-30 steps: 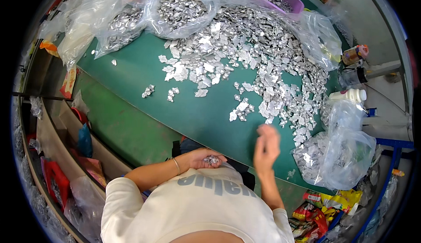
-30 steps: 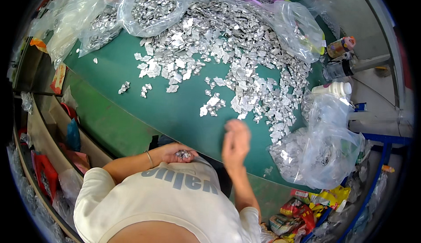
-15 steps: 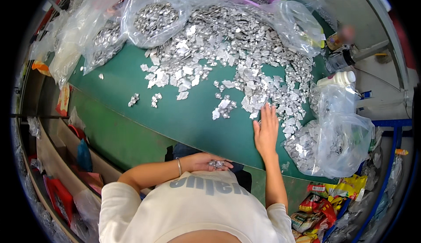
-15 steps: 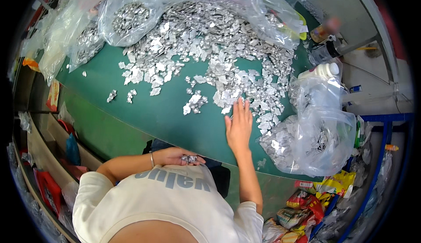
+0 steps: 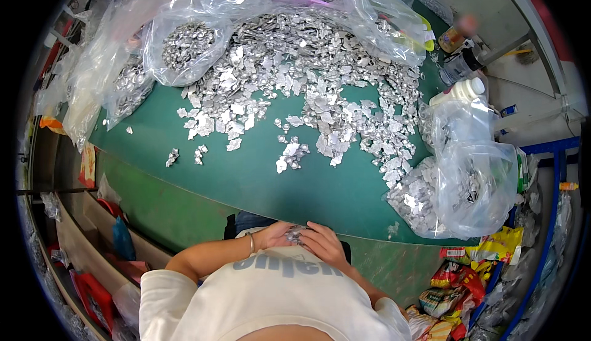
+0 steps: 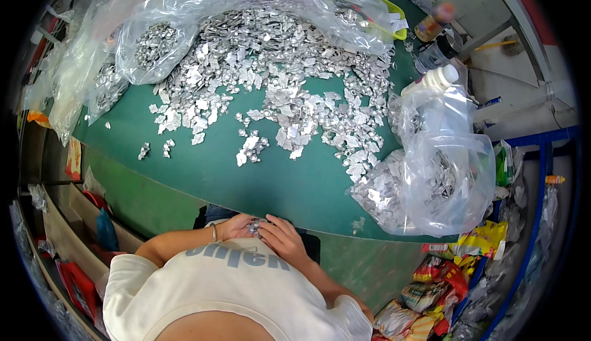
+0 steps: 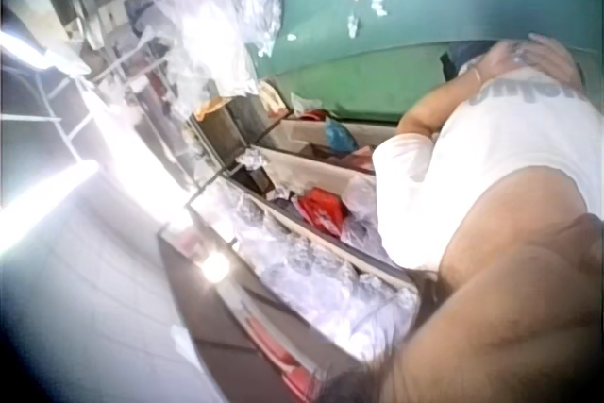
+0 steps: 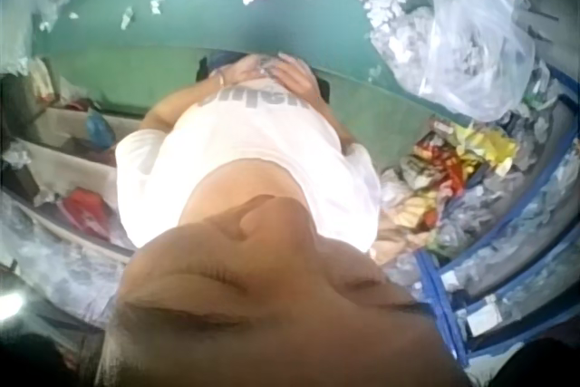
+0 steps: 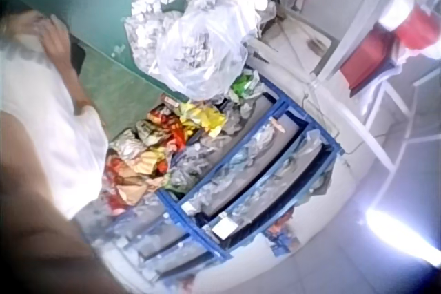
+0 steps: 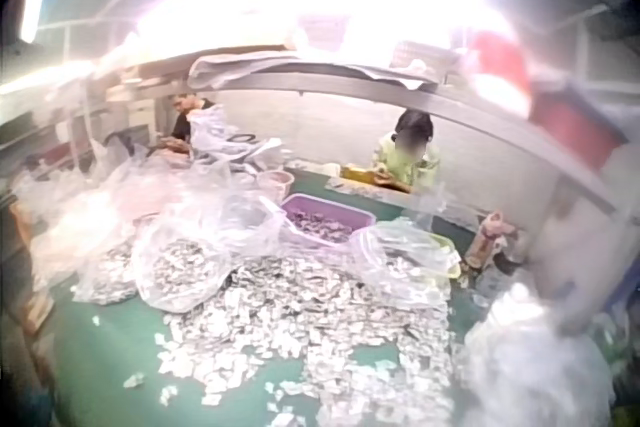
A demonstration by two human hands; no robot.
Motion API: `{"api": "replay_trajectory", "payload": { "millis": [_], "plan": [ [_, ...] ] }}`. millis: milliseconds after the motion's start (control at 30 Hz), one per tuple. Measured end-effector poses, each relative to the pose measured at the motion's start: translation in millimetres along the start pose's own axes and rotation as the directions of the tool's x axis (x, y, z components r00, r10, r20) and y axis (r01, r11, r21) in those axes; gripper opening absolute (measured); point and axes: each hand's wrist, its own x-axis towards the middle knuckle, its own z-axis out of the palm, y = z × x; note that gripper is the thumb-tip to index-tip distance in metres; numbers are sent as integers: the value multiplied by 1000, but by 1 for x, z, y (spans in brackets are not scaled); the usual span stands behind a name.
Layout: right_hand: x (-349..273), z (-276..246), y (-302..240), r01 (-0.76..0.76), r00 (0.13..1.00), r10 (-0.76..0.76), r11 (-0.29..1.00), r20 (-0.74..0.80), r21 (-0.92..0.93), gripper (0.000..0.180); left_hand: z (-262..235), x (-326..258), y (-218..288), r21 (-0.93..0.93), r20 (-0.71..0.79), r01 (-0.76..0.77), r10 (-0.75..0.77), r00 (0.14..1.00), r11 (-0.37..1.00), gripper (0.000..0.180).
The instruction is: The person sorts small silver metal pieces on a green table by hand, picking them up individually or in small groups and placing them into clear plastic bags.
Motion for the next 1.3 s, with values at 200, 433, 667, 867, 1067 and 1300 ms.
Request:
{"api": "replay_trajectory", "payload": {
  "millis": [200, 433, 667, 867, 1067, 1300],
  "plan": [
    [71, -74, 58, -440, 878, 315, 827, -359, -349, 38, -9, 7, 9, -85, 138, 158, -145, 980, 984, 37],
    [102, -56, 119, -687, 727, 493, 537, -479, -490, 65, 19, -1, 8, 169, -166, 9, 20, 986, 986, 36],
    [121, -7, 67, -446, 893, 358, 777, -271, -443, 53, 18, -3, 6, 271, -226, -18, 82, 971, 962, 36],
    [119, -2, 41, -214, 975, 224, 937, 4, -276, 36, 17, -3, 6, 195, -150, -10, 41, 988, 981, 34],
    [121, -52, 75, -393, 849, 285, 904, -446, -170, 27, 14, -9, 10, 150, -165, 49, -24, 986, 987, 31],
    [97, -54, 91, -405, 913, 378, 811, -150, -423, 62, 28, -6, 9, 322, -277, 39, 55, 959, 946, 36]
  ]
}}
